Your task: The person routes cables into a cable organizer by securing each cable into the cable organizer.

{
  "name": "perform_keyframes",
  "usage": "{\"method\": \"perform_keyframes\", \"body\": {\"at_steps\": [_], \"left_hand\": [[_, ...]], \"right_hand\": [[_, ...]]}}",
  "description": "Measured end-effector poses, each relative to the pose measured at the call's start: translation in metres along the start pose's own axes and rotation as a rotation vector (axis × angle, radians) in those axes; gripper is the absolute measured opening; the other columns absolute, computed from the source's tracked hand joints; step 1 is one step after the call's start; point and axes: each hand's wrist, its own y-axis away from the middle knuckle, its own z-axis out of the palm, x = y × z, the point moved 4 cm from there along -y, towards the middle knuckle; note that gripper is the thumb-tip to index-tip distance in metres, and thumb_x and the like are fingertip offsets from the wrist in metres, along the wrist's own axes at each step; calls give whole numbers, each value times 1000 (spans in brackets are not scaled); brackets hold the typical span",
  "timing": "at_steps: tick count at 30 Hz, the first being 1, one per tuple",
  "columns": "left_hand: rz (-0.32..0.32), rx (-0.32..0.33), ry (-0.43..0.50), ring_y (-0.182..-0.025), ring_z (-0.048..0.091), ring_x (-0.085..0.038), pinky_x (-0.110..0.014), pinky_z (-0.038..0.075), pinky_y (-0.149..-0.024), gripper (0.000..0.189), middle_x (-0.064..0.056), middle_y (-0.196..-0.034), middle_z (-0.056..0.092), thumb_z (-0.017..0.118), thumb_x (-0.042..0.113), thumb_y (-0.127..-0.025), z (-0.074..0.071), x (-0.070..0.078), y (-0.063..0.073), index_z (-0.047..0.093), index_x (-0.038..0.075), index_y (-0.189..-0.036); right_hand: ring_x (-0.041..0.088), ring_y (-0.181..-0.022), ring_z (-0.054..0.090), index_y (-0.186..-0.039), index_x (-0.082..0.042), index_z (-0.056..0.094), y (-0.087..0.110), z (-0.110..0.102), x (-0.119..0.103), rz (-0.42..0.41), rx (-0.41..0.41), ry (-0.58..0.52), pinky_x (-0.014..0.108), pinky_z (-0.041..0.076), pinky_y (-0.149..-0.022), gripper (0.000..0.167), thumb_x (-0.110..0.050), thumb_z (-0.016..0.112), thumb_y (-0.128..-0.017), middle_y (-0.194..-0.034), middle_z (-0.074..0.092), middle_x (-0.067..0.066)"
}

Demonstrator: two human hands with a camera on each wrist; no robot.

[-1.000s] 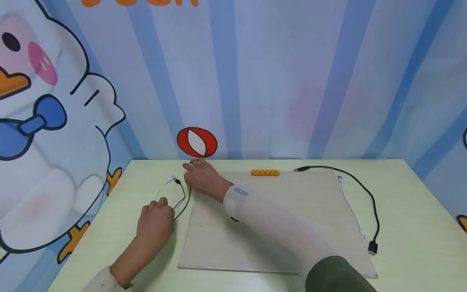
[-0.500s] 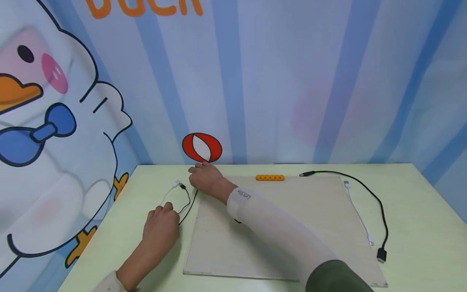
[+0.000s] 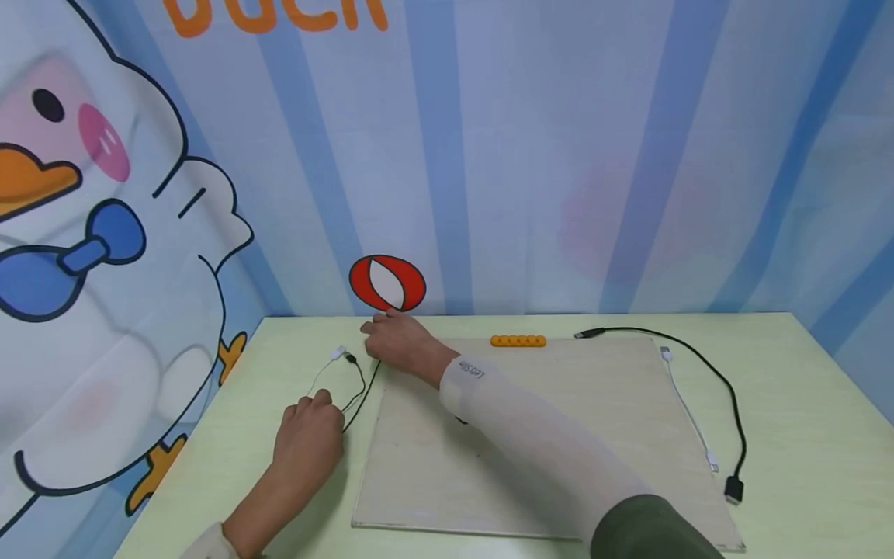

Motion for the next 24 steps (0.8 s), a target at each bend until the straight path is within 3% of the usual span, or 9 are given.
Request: {"method": "perform_keyframes", "body": {"at_steps": [5,9,12,18,24], "left_hand": [[0,-2,-4,-82,63,-34,-60,57,-90,28,-9,-84,59,71,-10,-92,1,1,2,74,7,-70],[-7,-22,-23,-91,66,-38,-62,54,-98,27,-9,-86,59,72,-7,-93,0,1,2,73,7,-70],[-28,-52,-19,-106,68,-45,-66,50,-106,22,-12,-91,62,76,-4,-90,-1,-1,1,73,7,-71],[-78,-94,5,-137,58,-55,-75,38,-117,23,-19,-107,69,85,4,-85,0,-5,-2,71,10,-67],[-75,-96,17,-139,57,-56,-75,35,-117,30,-18,-105,68,87,6,-83,-1,-4,-3,67,13,-62]], "right_hand": [[17,-155,53,-121,-32,87,6,0,3,-47,31,33,33,43,-131,26,-16,69,-113,-181,44,-9],[18,-163,45,-117,-32,87,8,-1,3,-108,62,134,37,33,-138,24,-16,70,-112,-187,30,-10],[18,-168,40,-111,-31,86,10,-2,2,-138,82,213,39,29,-140,22,-18,68,-112,-190,23,-11],[15,-168,39,-108,-32,86,12,-3,2,-156,89,272,39,28,-140,25,-19,66,-113,-189,24,-14],[15,-166,41,-112,-33,87,15,-2,5,-163,71,276,41,28,-140,25,-19,66,-113,-187,29,-13]]}}
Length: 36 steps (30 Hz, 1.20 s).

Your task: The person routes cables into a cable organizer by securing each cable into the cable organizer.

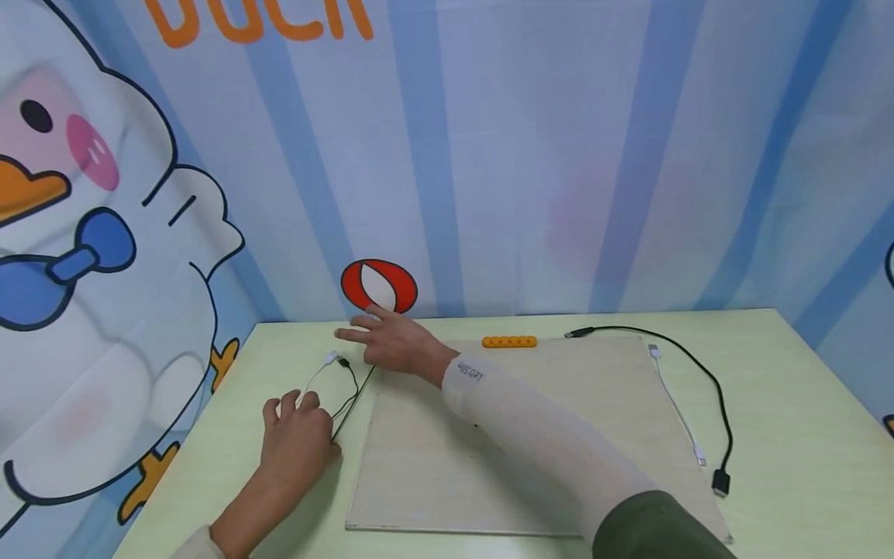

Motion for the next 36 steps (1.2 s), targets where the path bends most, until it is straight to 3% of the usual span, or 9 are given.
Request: {"method": "perform_keyframes", "body": {"at_steps": [9,16,27,36], "left_hand": [[9,-31,16,-135,58,-56,-74,36,-114,30,-17,-101,66,83,6,-84,-1,3,3,64,13,-62],[38,1,16,-137,58,-58,-75,37,-114,28,-18,-102,67,84,5,-86,-7,8,5,67,12,-64],[61,-1,48,-137,57,-57,-75,39,-113,28,-17,-104,67,85,5,-85,-10,18,7,68,12,-64],[34,-34,102,-148,49,-58,-79,39,-113,25,-23,-124,68,84,6,-87,-12,25,7,71,11,-66]], "right_hand": [[17,-169,38,-129,-38,84,7,-2,0,14,-14,-69,54,31,-139,31,-17,67,-113,-186,33,-11],[22,-174,30,-132,-40,83,12,-1,4,31,-41,-87,69,18,-140,32,-18,70,-112,-187,30,-9],[20,-174,31,-127,-40,84,18,5,10,9,-37,-111,72,15,-140,28,-20,71,-112,-185,35,-9],[17,-172,36,-129,-40,84,29,2,14,-22,-3,-67,68,16,-141,27,-23,69,-113,-183,40,-10]]}}
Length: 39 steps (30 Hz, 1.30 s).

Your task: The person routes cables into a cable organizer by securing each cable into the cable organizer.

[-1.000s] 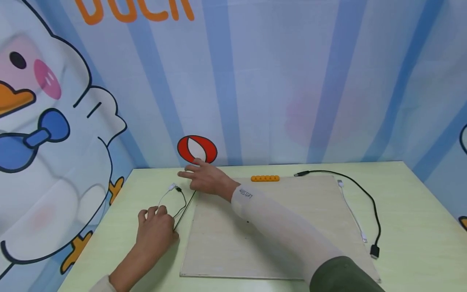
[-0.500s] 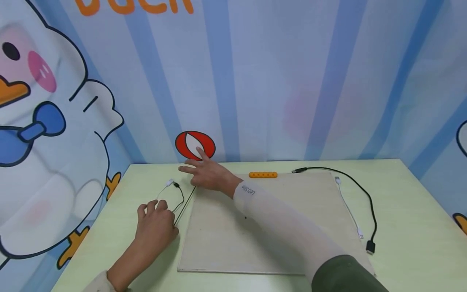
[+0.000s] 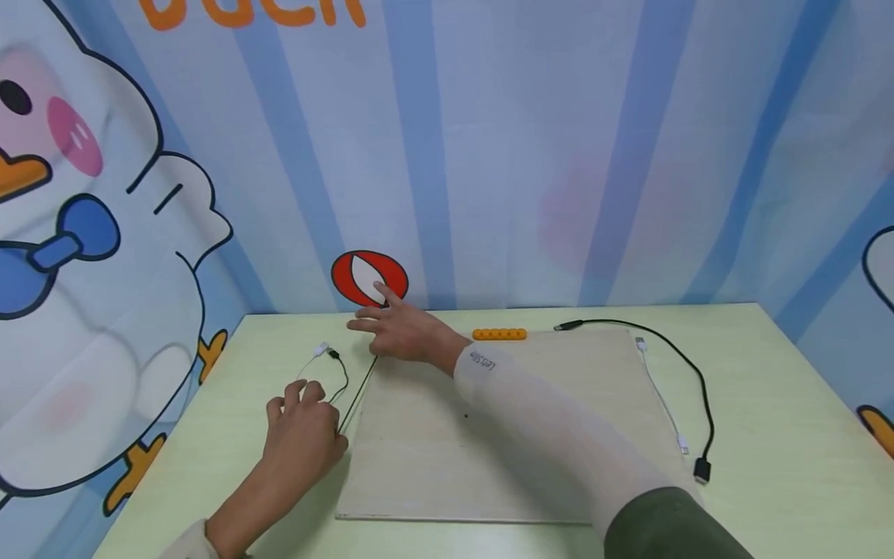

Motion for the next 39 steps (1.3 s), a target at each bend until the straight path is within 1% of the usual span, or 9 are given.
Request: {"method": "perform_keyframes", "body": {"at_steps": [3,7,10,15,21,29,33,36,39], "left_hand": [[3,-3,8,-147,49,-57,-78,39,-113,27,-21,-119,68,83,6,-86,-1,4,-1,69,12,-65],[11,-2,6,-145,50,-56,-78,41,-112,26,-20,-115,67,82,7,-86,-1,9,0,68,12,-65],[14,3,11,-144,51,-55,-78,41,-111,24,-21,-118,67,81,7,-86,0,12,2,68,12,-67],[29,18,24,-143,52,-54,-75,41,-109,18,-23,-124,67,78,5,-86,0,18,2,70,11,-71],[51,25,15,-143,51,-52,-73,42,-110,17,-22,-126,67,76,5,-86,1,25,3,69,11,-71],[66,33,14,-142,53,-51,-72,42,-110,19,-20,-120,68,77,5,-86,1,33,3,68,11,-70],[78,36,7,-140,54,-51,-71,43,-109,20,-18,-118,68,78,5,-85,2,37,2,67,11,-70],[88,42,-6,-139,55,-50,-71,44,-109,18,-17,-117,67,79,6,-85,3,41,1,69,11,-71],[90,46,-13,-139,55,-50,-71,45,-109,17,-17,-116,67,80,7,-86,3,44,0,70,10,-72]], "right_hand": [[16,-170,39,-131,-40,83,3,0,1,-9,15,29,67,18,-141,26,-27,69,-113,-182,43,-10],[15,-168,43,-132,-39,83,8,0,2,-30,22,35,63,19,-142,26,-28,69,-114,-179,47,-10],[15,-166,46,-133,-38,83,12,0,4,-44,32,30,59,20,-143,26,-27,69,-114,-178,50,-10],[15,-163,50,-133,-38,82,18,3,7,-58,65,34,54,23,-143,25,-29,66,-116,-175,54,-9],[15,-159,55,-130,-37,84,24,5,9,-79,95,32,50,27,-142,23,-29,70,-113,-170,59,-8],[16,-155,59,-137,-36,82,30,7,13,-113,100,3,49,31,-140,27,-32,74,-112,-167,62,-7],[17,-153,61,-140,-36,80,36,8,15,-129,94,23,49,33,-139,29,-32,73,-112,-167,62,-6],[17,-153,60,-142,-36,79,40,10,17,-133,77,39,47,32,-140,31,-30,72,-113,-168,61,-6],[17,-154,59,-144,-37,78,43,11,20,-132,75,22,47,30,-141,33,-30,72,-112,-168,61,-6]]}}
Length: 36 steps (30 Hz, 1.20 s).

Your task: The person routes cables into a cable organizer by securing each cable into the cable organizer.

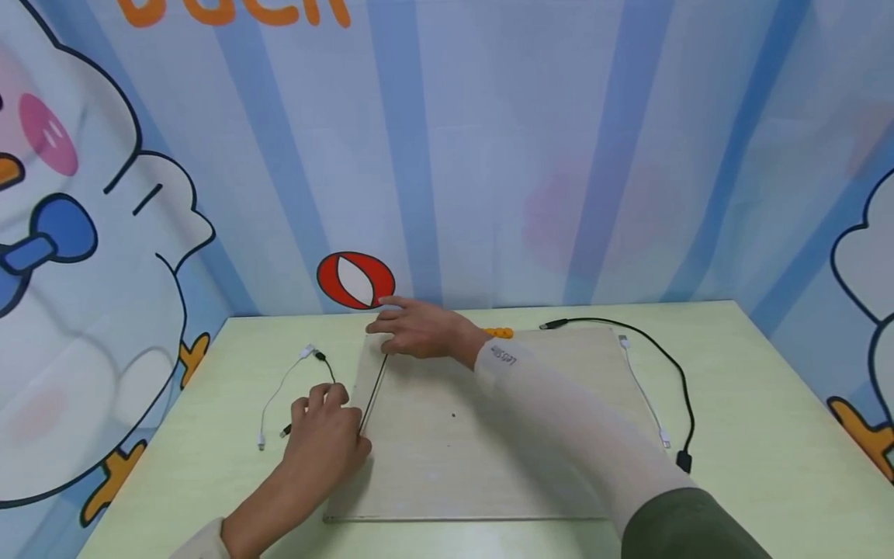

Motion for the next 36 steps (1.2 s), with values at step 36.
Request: {"method": "perform_keyframes", "body": {"at_steps": [36], "left_hand": [[49,-9,39,-109,63,-44,-69,47,-102,18,-12,-102,59,81,8,-86,9,36,-13,70,9,-72]], "right_hand": [[29,-164,49,-132,-32,85,35,10,17,21,48,-122,60,24,-141,25,-28,74,-110,-161,68,-2]]}}
